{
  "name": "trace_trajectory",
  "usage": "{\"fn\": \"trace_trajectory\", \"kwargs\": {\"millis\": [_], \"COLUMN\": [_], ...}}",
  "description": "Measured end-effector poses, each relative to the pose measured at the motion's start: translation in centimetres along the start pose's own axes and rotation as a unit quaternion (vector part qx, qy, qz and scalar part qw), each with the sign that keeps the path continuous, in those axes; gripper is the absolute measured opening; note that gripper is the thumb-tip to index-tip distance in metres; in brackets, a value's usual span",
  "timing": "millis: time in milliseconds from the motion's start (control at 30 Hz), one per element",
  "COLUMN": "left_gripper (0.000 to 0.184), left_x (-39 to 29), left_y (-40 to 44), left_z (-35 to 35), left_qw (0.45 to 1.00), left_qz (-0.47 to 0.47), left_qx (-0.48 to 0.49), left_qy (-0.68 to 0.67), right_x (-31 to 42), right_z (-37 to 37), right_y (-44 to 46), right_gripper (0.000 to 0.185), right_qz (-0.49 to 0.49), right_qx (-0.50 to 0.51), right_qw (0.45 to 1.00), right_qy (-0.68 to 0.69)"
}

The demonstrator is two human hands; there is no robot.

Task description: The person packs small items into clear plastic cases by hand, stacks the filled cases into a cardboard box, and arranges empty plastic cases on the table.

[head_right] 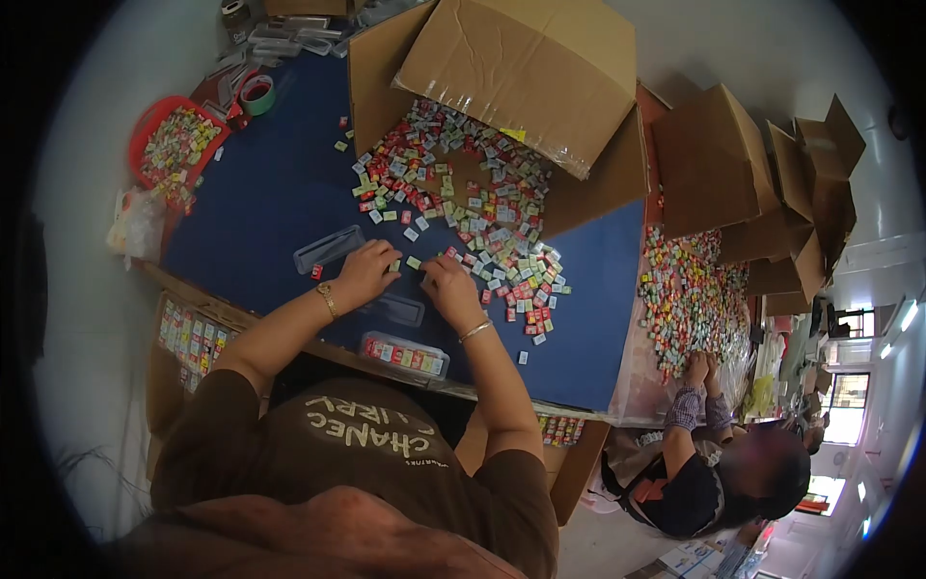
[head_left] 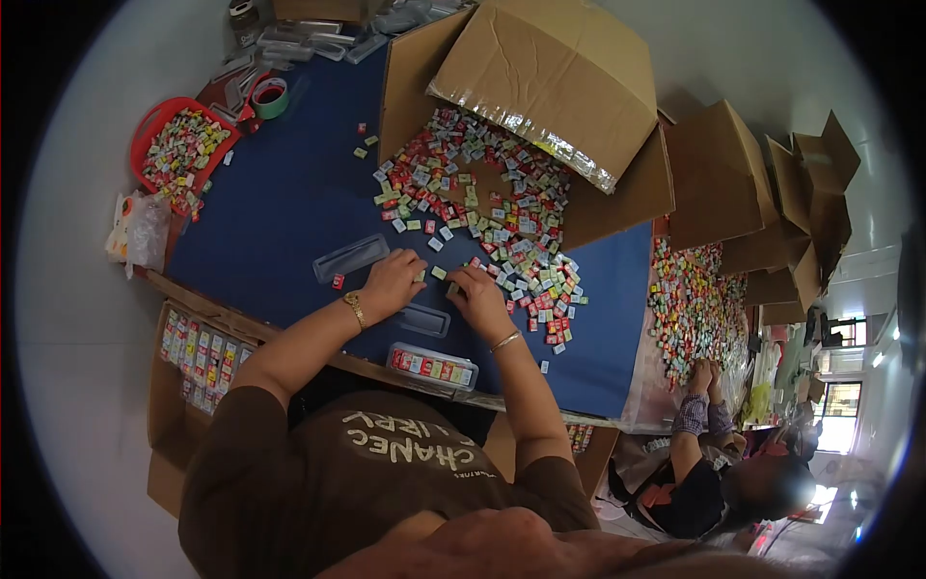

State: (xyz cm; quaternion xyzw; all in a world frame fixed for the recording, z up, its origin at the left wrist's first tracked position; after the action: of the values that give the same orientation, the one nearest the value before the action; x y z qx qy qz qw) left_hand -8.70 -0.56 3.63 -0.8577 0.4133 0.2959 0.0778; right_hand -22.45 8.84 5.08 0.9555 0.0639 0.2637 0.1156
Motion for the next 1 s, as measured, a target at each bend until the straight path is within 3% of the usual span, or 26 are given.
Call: {"fn": "trace_trajectory", "kwargs": {"millis": [67, 267, 367, 433, 567, 700, 900, 1000], "left_gripper": [0.034, 0.036, 0.036, 0.037, 0.038, 0.040, 0.039, 0.038], "left_x": [-0.3, -0.1, 0.3, 0.6, 1.0, 1.1, 0.5, 0.4], "left_y": [-0.1, 0.3, -0.3, -0.4, -0.9, -1.6, -1.9, -1.6], "left_z": [0.1, 1.0, 0.8, 0.3, -0.7, -0.8, -0.4, 0.0], "left_qw": [1.000, 0.998, 0.998, 0.999, 0.999, 0.998, 0.999, 0.999], "left_qz": [0.009, 0.036, 0.064, 0.034, 0.028, 0.012, 0.033, 0.038], "left_qx": [-0.004, 0.048, 0.027, 0.023, -0.006, -0.004, -0.015, -0.008], "left_qy": [-0.007, 0.018, 0.001, 0.012, -0.042, -0.054, -0.033, -0.023], "right_x": [-0.6, -1.7, -2.3, -1.7, 2.5, 3.4, 0.7, -0.1], "right_z": [-0.2, 2.0, 2.1, 0.6, -0.2, 2.5, 2.4, 2.5], "right_y": [1.3, 6.8, 6.5, 4.9, 3.6, 3.7, 2.4, 1.8], "right_gripper": [0.029, 0.030, 0.028, 0.028, 0.030, 0.033, 0.032, 0.028], "right_qz": [0.022, -0.124, -0.092, 0.021, -0.041, -0.084, -0.054, 0.014], "right_qx": [0.000, -0.012, 0.044, 0.059, 0.019, 0.046, 0.010, 0.049], "right_qw": [0.999, 0.990, 0.991, 0.997, 0.998, 0.989, 0.994, 0.993], "right_qy": [0.030, -0.070, -0.083, -0.041, -0.043, -0.117, -0.092, -0.103]}}
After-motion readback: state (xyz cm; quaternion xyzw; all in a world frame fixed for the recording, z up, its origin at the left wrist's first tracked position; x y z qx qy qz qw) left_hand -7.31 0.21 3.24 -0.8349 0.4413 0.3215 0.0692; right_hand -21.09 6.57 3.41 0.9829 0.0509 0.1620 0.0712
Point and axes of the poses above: each hand's wrist, its own y-axis towards the middle knuckle, its own z-axis out of the palm, x = y × z, the point moved 6 cm from there along y, towards the middle knuckle, and after that the axes turned 10 degrees about -z, right-handed, at the moved point
